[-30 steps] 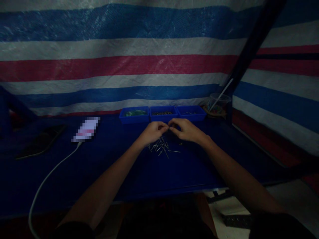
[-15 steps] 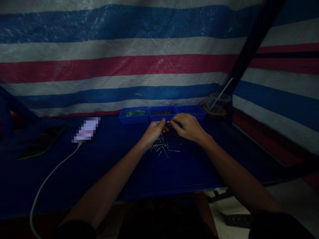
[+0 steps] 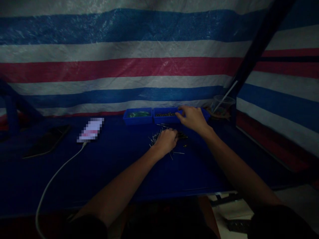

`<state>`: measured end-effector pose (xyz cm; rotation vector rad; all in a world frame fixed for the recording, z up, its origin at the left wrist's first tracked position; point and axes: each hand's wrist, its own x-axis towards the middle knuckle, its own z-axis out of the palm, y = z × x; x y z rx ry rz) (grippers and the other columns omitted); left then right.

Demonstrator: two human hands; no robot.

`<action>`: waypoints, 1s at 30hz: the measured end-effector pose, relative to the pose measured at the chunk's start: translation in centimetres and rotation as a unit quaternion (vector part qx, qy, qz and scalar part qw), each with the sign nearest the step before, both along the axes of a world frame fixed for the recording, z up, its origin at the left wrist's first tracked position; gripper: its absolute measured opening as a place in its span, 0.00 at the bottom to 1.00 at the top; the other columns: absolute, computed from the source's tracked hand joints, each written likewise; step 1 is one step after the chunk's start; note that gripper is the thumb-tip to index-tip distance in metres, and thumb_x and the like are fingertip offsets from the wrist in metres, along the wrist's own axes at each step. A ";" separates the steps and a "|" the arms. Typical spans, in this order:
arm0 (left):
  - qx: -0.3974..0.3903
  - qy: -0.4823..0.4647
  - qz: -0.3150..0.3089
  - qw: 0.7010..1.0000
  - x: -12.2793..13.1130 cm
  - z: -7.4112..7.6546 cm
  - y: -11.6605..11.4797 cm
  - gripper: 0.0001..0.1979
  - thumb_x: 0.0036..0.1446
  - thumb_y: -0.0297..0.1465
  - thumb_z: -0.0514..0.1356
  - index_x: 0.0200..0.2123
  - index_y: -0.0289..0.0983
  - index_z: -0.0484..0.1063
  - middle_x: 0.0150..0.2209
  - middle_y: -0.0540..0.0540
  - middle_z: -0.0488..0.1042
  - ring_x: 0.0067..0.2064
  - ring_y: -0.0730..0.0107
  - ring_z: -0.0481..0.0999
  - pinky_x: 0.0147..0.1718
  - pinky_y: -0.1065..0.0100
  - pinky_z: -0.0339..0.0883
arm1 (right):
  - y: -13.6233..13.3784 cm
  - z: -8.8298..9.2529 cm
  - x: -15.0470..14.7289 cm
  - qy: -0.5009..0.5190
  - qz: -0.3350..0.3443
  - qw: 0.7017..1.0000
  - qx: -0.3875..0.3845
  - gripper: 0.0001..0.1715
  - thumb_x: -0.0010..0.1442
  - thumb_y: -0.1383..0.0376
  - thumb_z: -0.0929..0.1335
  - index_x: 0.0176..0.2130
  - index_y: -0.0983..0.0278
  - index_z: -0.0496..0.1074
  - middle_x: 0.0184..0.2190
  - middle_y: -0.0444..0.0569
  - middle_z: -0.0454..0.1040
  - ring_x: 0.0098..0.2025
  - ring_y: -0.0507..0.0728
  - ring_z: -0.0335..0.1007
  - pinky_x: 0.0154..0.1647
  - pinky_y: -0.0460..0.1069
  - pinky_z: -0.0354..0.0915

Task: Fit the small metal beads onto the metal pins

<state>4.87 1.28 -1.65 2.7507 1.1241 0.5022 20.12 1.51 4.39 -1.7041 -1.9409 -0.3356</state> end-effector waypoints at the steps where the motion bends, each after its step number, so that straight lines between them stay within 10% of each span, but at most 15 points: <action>1: -0.017 -0.024 -0.005 1.000 -0.3 0.0 0.2 0.05 0.56 0.25 0.57 0.36 0.35 0.72 0.36 0.43 0.75 0.38 0.62 0.76 0.39 0.64 0.68 | -0.1 -1.0 0.3 0.011 0.026 0.999 -0.030 0.16 0.61 0.58 0.63 0.44 0.64 0.71 0.35 0.52 0.77 0.40 0.61 0.71 0.43 0.55 0.60; 10: -0.262 -0.368 0.009 0.892 -2.2 0.8 2.5 0.10 0.53 0.22 0.58 0.39 0.35 0.63 0.28 0.51 0.72 0.31 0.72 0.74 0.31 0.71 0.64 | -2.4 -4.2 0.7 0.047 0.220 0.973 -0.046 0.10 0.57 0.68 0.67 0.42 0.63 0.69 0.33 0.48 0.74 0.37 0.55 0.69 0.39 0.50 0.62; 21: -0.339 -0.412 -0.033 0.845 -1.7 0.9 2.0 0.07 0.58 0.25 0.56 0.40 0.35 0.63 0.25 0.51 0.72 0.28 0.75 0.73 0.31 0.72 0.64 | -2.7 -3.4 0.5 -0.022 0.225 0.974 -0.027 0.05 0.61 0.66 0.64 0.38 0.63 0.69 0.34 0.49 0.73 0.38 0.56 0.67 0.39 0.50 0.59; 26: -0.236 -0.305 -0.025 0.922 -0.9 0.6 1.5 0.09 0.64 0.31 0.48 0.40 0.35 0.67 0.28 0.47 0.75 0.31 0.70 0.75 0.33 0.68 0.67 | -2.8 -3.0 0.5 0.063 0.182 0.981 0.022 0.08 0.63 0.64 0.60 0.35 0.63 0.65 0.30 0.49 0.71 0.32 0.54 0.67 0.34 0.50 0.59; 30: -0.081 -0.097 -0.115 0.985 0.2 0.7 0.8 0.09 0.61 0.28 0.53 0.41 0.37 0.71 0.40 0.44 0.76 0.42 0.64 0.76 0.43 0.65 0.67 | -3.1 -1.8 1.0 0.192 0.128 0.946 0.229 0.06 0.64 0.63 0.58 0.37 0.61 0.62 0.28 0.45 0.68 0.29 0.53 0.66 0.31 0.49 0.60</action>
